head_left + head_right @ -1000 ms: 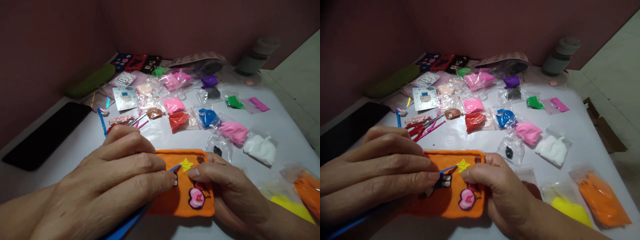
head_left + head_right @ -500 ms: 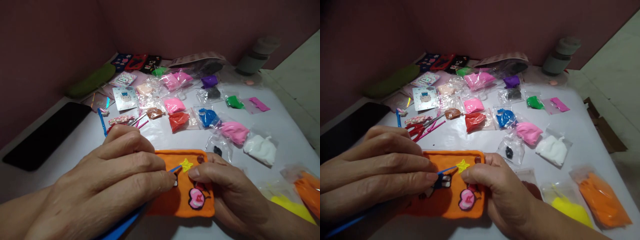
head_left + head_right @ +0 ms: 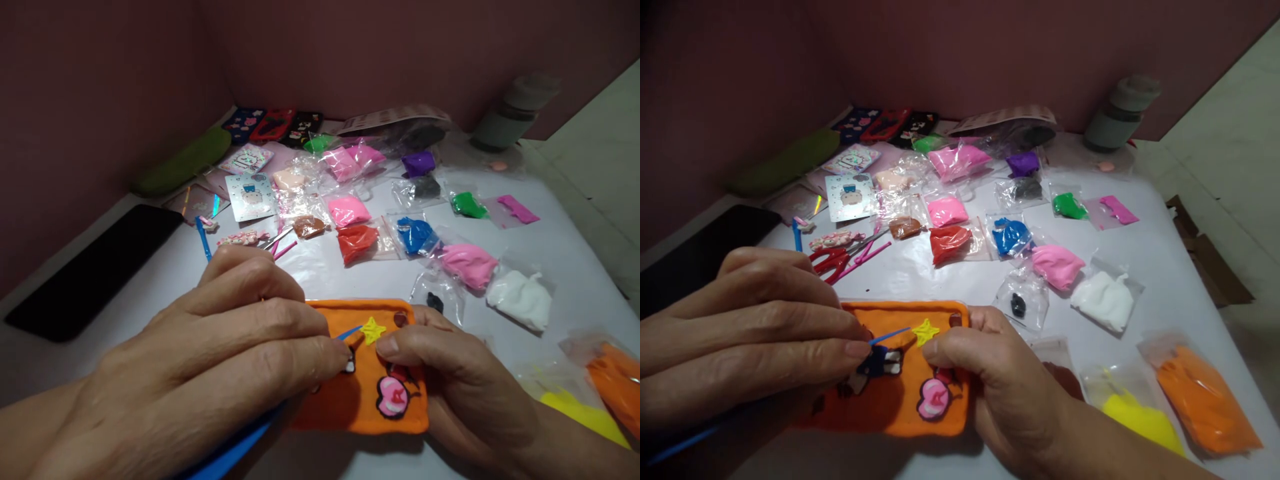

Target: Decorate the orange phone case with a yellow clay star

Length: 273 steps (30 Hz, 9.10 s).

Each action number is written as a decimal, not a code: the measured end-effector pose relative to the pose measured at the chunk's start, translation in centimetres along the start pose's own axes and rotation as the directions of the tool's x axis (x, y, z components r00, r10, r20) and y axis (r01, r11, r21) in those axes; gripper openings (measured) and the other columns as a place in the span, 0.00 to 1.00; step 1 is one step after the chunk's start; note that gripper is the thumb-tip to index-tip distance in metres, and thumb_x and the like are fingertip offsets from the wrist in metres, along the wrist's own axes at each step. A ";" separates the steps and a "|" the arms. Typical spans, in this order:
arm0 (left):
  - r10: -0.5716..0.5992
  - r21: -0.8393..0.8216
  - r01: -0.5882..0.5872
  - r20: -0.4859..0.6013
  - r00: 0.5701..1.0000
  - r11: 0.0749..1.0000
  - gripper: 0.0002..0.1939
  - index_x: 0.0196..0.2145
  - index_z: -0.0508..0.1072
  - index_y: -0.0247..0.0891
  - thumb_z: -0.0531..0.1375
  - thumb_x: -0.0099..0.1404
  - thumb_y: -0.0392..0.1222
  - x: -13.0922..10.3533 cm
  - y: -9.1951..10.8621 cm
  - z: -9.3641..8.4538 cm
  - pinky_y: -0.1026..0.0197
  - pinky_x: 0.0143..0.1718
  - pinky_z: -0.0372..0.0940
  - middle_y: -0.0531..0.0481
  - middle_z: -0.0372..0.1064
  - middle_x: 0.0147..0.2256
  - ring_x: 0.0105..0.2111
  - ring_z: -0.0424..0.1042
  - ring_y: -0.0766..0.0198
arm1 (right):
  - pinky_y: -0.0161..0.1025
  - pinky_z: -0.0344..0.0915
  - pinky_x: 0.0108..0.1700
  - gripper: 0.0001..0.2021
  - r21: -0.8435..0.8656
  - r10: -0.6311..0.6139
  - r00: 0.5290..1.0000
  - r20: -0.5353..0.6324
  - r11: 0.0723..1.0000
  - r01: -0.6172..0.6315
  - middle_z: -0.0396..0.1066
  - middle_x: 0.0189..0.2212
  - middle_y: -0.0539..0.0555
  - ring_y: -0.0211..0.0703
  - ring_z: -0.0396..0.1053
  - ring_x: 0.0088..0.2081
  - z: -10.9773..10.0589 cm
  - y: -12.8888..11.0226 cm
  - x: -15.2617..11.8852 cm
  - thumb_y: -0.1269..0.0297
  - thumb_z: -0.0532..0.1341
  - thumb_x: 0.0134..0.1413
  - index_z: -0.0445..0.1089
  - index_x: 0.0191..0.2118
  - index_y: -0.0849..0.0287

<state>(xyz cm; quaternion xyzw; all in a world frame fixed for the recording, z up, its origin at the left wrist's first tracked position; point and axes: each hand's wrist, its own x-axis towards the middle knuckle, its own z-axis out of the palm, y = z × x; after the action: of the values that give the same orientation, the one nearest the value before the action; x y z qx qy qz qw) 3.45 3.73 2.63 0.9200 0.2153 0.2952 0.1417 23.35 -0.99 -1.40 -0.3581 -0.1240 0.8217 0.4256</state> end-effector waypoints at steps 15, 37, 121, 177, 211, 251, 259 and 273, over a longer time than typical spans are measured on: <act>0.041 -0.057 -0.039 0.046 0.998 0.998 0.07 0.45 0.74 0.43 0.57 0.71 0.41 -0.5 -0.7 0.7 0.53 0.44 0.63 0.51 0.77 0.35 0.39 0.71 0.57 | 0.36 0.61 0.29 0.03 0.004 -0.006 1.000 -0.011 1.000 0.006 0.65 0.18 0.47 0.35 0.57 0.20 0.3 0.0 0.0 0.70 0.68 0.38 0.74 0.21 0.57; 0.063 -0.016 -0.063 0.036 0.997 0.998 0.09 0.47 0.72 0.43 0.55 0.73 0.43 -0.6 -0.7 0.7 0.54 0.45 0.63 0.53 0.76 0.36 0.39 0.71 0.58 | 0.35 0.55 0.26 0.04 -0.018 -0.015 0.997 -0.081 1.000 0.014 0.62 0.17 0.47 0.35 0.54 0.21 0.4 0.0 0.0 0.72 0.67 0.33 0.71 0.18 0.58; -0.099 -0.324 0.117 0.070 0.993 0.939 0.10 0.40 0.74 0.36 0.58 0.65 0.26 0.0 -0.7 0.7 0.56 0.39 0.61 0.51 0.72 0.31 0.31 0.69 0.63 | 0.35 0.66 0.33 0.09 -0.038 -0.043 0.999 0.029 0.998 0.044 0.72 0.20 0.50 0.37 0.67 0.23 0.1 0.1 0.0 0.72 0.66 0.41 0.80 0.32 0.60; -0.140 -0.190 0.141 0.014 0.990 0.972 0.05 0.36 0.75 0.42 0.59 0.68 0.36 -0.4 -0.4 0.8 0.57 0.40 0.64 0.56 0.73 0.31 0.32 0.69 0.63 | 0.37 0.67 0.33 0.11 -0.016 -0.047 0.995 0.090 0.999 0.049 0.73 0.21 0.50 0.39 0.68 0.23 0.1 0.1 0.0 0.73 0.64 0.44 0.80 0.36 0.58; -0.131 -0.291 0.144 0.064 0.989 0.946 0.07 0.44 0.75 0.43 0.60 0.69 0.40 -1.1 -0.8 1.0 0.57 0.46 0.63 0.55 0.73 0.36 0.35 0.71 0.63 | 0.35 0.62 0.29 0.08 -0.032 -0.024 1.000 0.014 0.999 0.024 0.67 0.18 0.48 0.36 0.61 0.21 0.3 0.1 0.1 0.72 0.65 0.35 0.79 0.28 0.60; -0.036 -0.268 0.054 0.071 0.997 0.962 0.12 0.44 0.73 0.36 0.58 0.65 0.26 0.0 -0.5 1.0 0.58 0.45 0.59 0.49 0.74 0.38 0.37 0.69 0.61 | 0.32 0.63 0.30 0.05 -0.022 -0.043 0.999 0.010 0.999 0.044 0.68 0.18 0.48 0.34 0.62 0.21 0.2 -0.1 -0.1 0.72 0.66 0.40 0.78 0.28 0.60; -0.075 -0.259 0.084 0.047 0.996 0.962 0.12 0.43 0.74 0.39 0.59 0.63 0.27 -0.2 -0.3 0.7 0.55 0.46 0.60 0.49 0.74 0.36 0.37 0.70 0.58 | 0.45 0.69 0.43 0.04 0.050 -0.069 0.997 0.043 0.997 0.067 0.73 0.23 0.53 0.49 0.73 0.33 0.2 -0.1 -0.1 0.68 0.64 0.42 0.76 0.28 0.57; -0.069 -0.267 0.086 0.071 0.995 0.960 0.10 0.43 0.74 0.37 0.58 0.66 0.28 -0.4 -0.2 0.9 0.58 0.45 0.59 0.50 0.74 0.37 0.38 0.69 0.60 | 0.45 0.69 0.42 0.03 0.029 -0.070 0.997 -0.019 0.997 0.070 0.73 0.22 0.50 0.46 0.73 0.31 0.2 0.1 -0.1 0.67 0.67 0.42 0.76 0.28 0.57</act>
<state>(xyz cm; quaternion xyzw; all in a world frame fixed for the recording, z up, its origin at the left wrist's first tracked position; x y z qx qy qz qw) 3.60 3.64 1.68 0.8916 0.2045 0.2876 0.2837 23.17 -1.10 -1.29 -0.3546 -0.1205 0.8048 0.4605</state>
